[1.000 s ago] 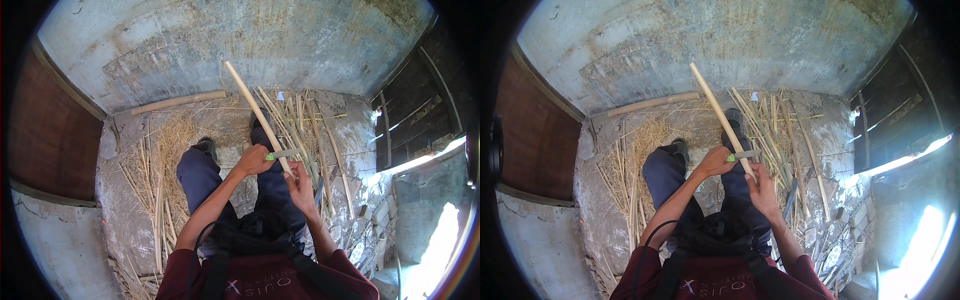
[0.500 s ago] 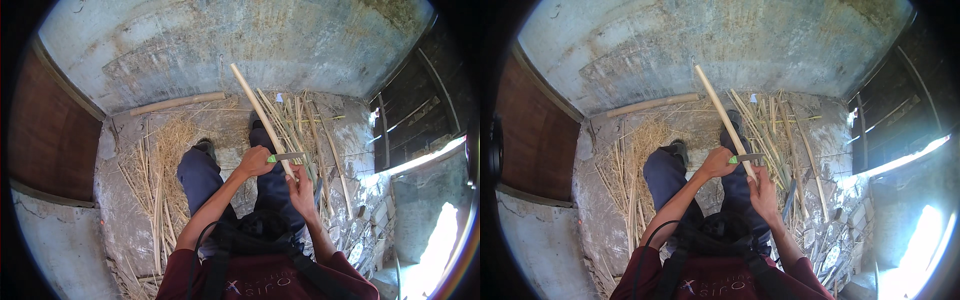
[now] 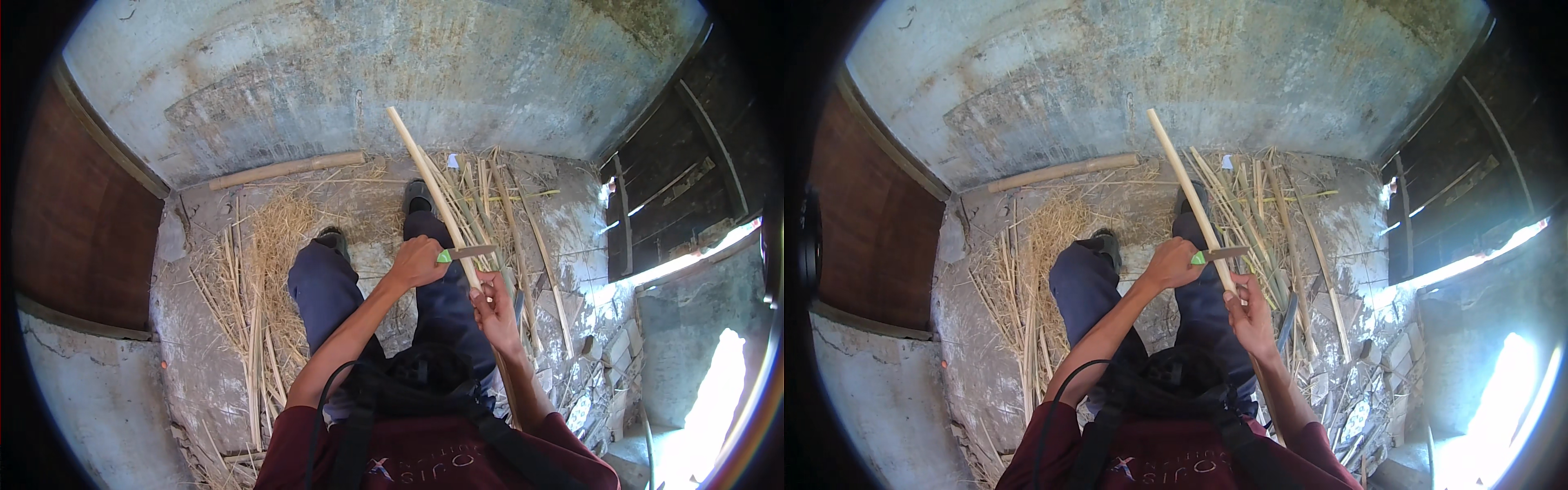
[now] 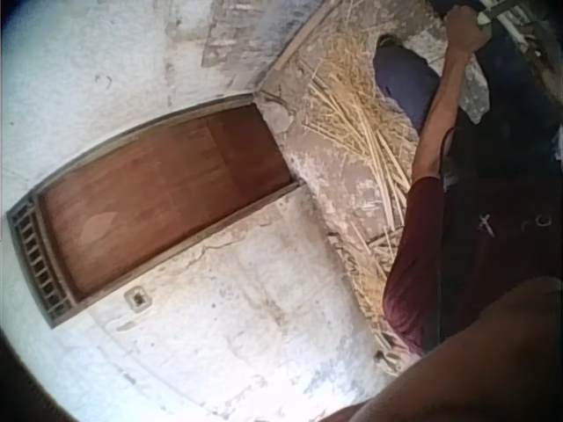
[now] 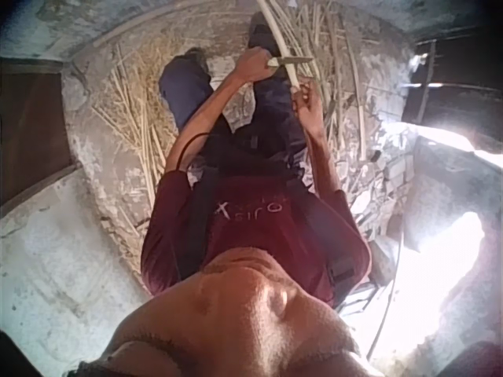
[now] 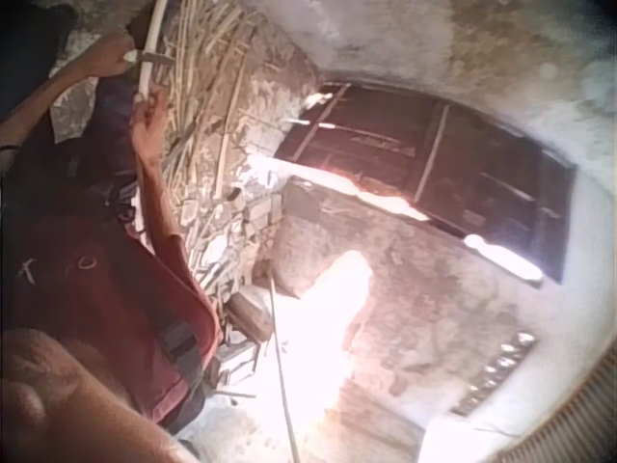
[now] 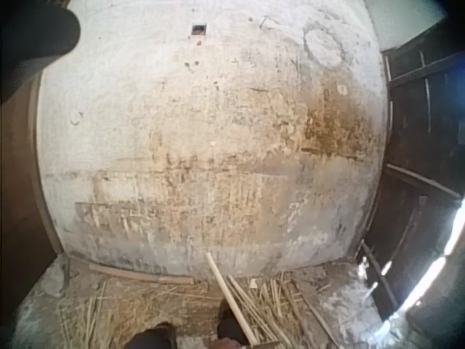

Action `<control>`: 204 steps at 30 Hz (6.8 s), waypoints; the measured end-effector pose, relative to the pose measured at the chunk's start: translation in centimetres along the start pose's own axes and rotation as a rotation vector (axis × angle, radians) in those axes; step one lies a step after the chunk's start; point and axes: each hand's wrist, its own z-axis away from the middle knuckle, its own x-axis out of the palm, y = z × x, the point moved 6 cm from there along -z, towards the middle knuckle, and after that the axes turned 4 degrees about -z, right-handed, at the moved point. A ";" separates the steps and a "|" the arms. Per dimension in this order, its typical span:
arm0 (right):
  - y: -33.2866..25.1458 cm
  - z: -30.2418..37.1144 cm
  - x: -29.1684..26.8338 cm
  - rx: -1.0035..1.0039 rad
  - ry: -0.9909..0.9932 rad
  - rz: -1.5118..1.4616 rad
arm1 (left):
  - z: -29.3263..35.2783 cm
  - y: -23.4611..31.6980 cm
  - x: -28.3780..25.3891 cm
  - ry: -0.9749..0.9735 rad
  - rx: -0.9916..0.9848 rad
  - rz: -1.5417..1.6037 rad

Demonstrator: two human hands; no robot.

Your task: The person shaves thin layers off a bamboo stick using a knife, working over a pile of shavings on the floor.

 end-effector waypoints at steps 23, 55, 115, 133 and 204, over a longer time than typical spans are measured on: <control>0.0 -5.2 0.7 -0.228 0.012 0.151 | 0.0 -1.2 -0.2 0.073 -0.100 -0.025; -0.4 -4.1 -1.3 -0.220 0.101 0.310 | -0.7 -2.7 -1.3 0.149 -0.187 0.015; 0.6 3.5 -3.7 -0.217 0.209 0.409 | -2.4 -4.1 -1.4 0.025 -0.137 0.028; 4.8 11.7 -10.2 -0.157 0.206 0.486 | -2.3 -3.7 -1.3 0.019 -0.167 0.019; 5.1 8.4 -9.8 -0.045 0.307 0.448 | -5.9 -2.8 -8.0 0.137 -0.204 -0.125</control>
